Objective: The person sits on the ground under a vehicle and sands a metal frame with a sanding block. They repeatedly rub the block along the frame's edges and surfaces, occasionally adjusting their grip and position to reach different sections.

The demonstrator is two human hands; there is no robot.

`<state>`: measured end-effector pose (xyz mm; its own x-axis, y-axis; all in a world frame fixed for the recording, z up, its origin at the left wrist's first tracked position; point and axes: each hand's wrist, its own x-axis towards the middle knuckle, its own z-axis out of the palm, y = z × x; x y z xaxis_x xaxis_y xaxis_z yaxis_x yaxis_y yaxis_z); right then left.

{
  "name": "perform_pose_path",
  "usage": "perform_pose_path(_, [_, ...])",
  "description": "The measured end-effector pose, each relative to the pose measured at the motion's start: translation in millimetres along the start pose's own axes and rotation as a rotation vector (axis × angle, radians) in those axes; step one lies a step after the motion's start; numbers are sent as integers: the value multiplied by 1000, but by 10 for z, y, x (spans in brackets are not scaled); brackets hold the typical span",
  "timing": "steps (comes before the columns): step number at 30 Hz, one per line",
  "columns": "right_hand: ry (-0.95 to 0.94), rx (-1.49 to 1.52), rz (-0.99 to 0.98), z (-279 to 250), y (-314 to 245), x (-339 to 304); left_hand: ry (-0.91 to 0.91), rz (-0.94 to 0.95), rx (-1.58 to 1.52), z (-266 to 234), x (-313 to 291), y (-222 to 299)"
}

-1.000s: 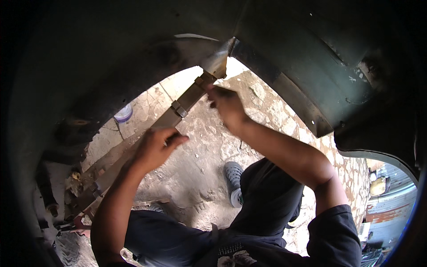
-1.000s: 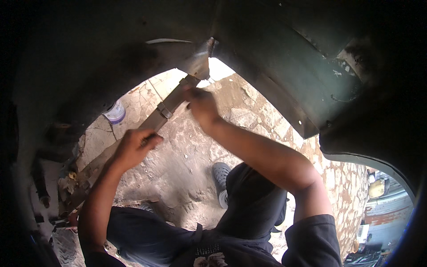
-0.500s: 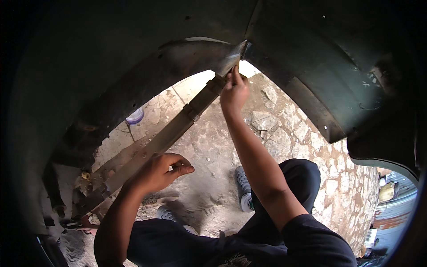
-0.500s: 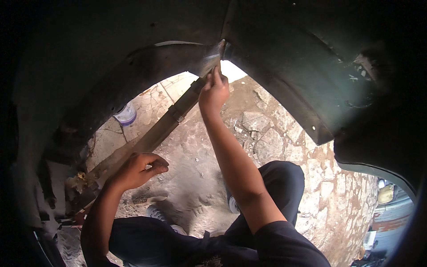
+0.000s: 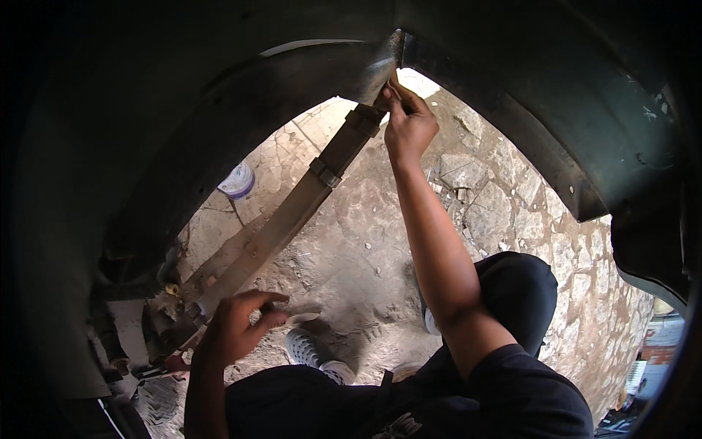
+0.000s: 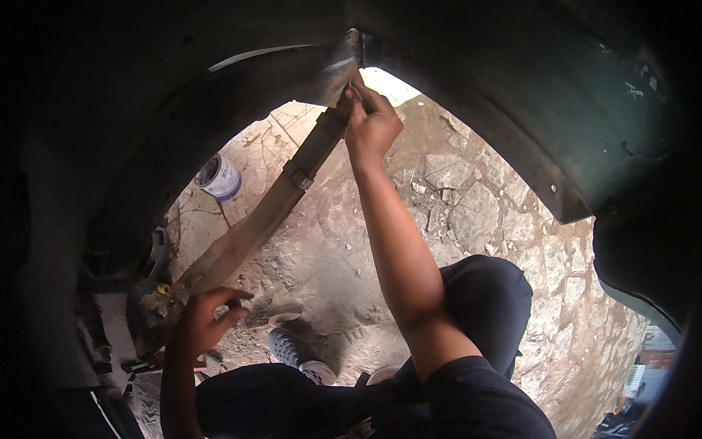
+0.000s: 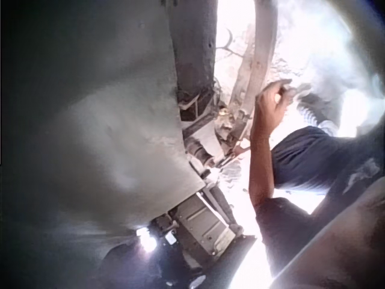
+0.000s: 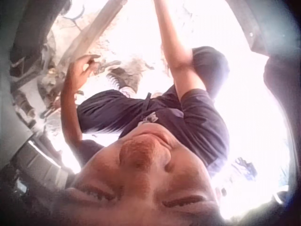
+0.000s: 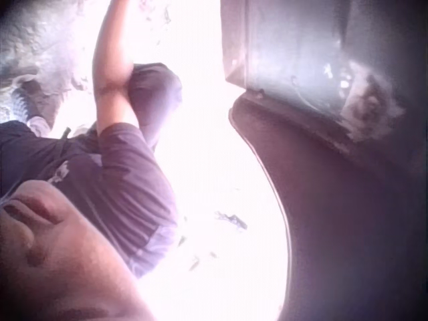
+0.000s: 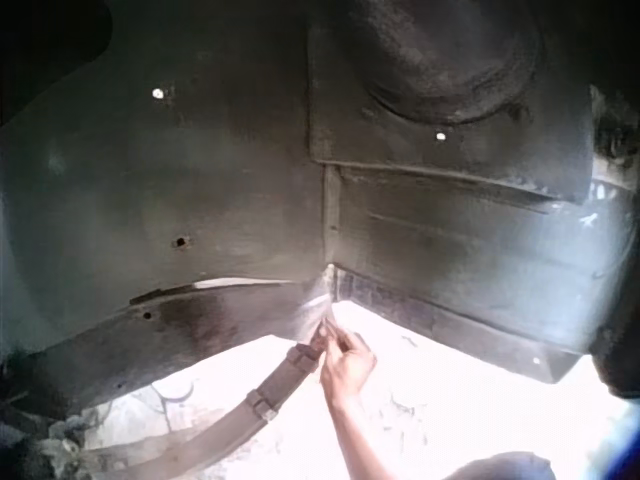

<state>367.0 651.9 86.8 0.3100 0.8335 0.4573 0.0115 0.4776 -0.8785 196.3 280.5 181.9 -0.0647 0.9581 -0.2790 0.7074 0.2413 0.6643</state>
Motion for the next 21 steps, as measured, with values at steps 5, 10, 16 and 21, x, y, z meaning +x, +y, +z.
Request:
perform_pose_path(5, [78, -50, -53, -70, 44, 123, -18, -7, 78, 154, -311, 638])
perform_pose_path(10, [-11, 84, 112, 13, -32, 60, 67, 63, 89, 425, -566, 802])
perform_pose_path(16, [3, -12, 90, -50, 68, 22, 184, -128, 77, 440, -458, 509])
perform_pose_path(21, [9, 346, 266, -34, 3, 173, 182, -6, 111, 464, -355, 572])
